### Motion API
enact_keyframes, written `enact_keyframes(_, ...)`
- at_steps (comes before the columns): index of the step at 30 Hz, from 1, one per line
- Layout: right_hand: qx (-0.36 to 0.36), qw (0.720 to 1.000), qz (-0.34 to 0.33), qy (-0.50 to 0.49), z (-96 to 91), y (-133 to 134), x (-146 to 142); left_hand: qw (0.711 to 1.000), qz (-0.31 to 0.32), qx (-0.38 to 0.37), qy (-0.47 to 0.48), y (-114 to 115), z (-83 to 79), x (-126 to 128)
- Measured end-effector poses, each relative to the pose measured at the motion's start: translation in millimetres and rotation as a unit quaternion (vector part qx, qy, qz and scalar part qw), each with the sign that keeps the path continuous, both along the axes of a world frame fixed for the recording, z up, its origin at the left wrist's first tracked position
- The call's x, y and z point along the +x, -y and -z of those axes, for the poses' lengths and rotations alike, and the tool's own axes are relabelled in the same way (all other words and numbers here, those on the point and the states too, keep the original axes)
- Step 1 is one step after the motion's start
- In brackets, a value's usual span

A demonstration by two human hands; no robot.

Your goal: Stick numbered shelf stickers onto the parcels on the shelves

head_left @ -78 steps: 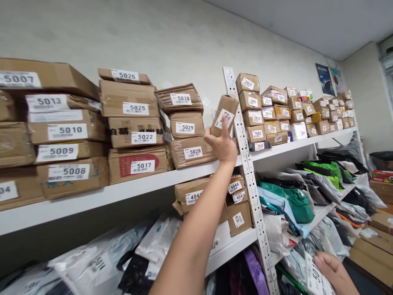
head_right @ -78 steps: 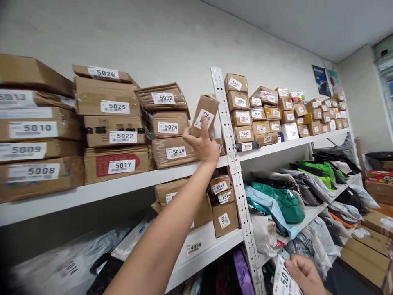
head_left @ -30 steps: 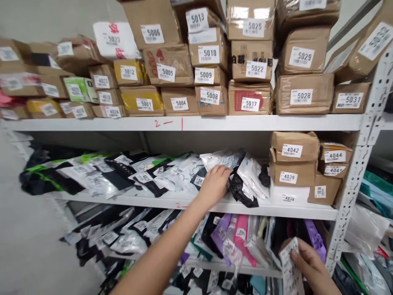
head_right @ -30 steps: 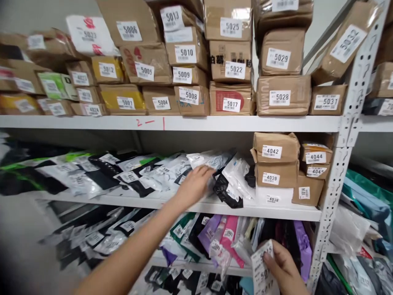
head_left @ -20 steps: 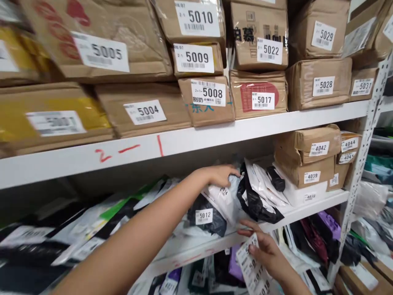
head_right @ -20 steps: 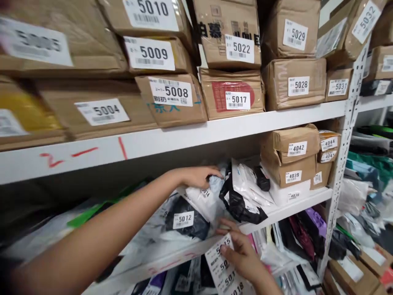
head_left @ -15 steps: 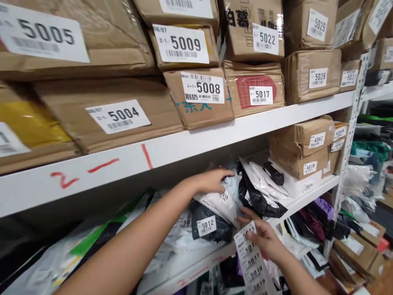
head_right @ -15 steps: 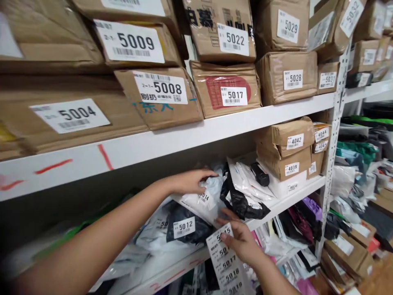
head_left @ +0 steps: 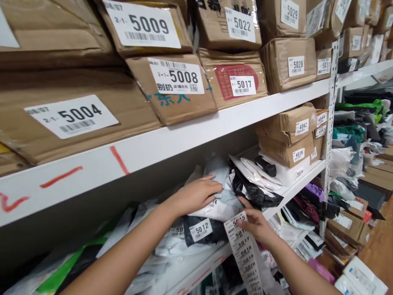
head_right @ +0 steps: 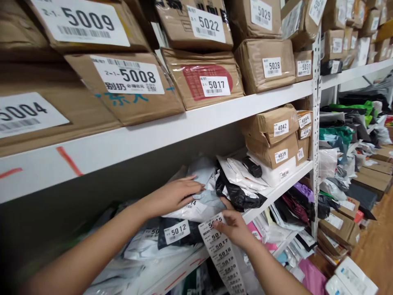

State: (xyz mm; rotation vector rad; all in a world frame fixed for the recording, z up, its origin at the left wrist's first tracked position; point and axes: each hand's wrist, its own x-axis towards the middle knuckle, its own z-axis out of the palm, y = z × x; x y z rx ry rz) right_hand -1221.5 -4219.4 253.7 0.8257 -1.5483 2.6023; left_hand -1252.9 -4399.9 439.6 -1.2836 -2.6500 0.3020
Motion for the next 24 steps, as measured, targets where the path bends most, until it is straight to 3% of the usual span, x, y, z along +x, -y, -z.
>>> enact_keyframes(5, -0.048, 0.999, -0.007, 0.012, 3.1, 0, -1, 0.999, 0.000, -0.040, 0.037, -6, -1.6, 10)
enact_keyframes(12, -0.109, 0.993, -0.009, 0.046, -2.6, 4, 7, 0.988, -0.115, -0.103, 0.030, -24, -14.7, 17)
enact_keyframes(18, -0.155, 0.986, -0.021, 0.058, 0.9, 8, 5, 0.973, -0.186, -0.138, -0.002, -30, -9.8, 17)
enact_keyframes(21, -0.173, 0.982, -0.023, 0.077, 2.2, 9, 3, 0.971, -0.191, -0.141, -0.033, -31, -3.9, 17)
enact_keyframes(24, -0.185, 0.979, -0.011, 0.089, -0.6, 10, 4, 0.977, -0.154, -0.140, -0.050, -29, -1.2, 16)
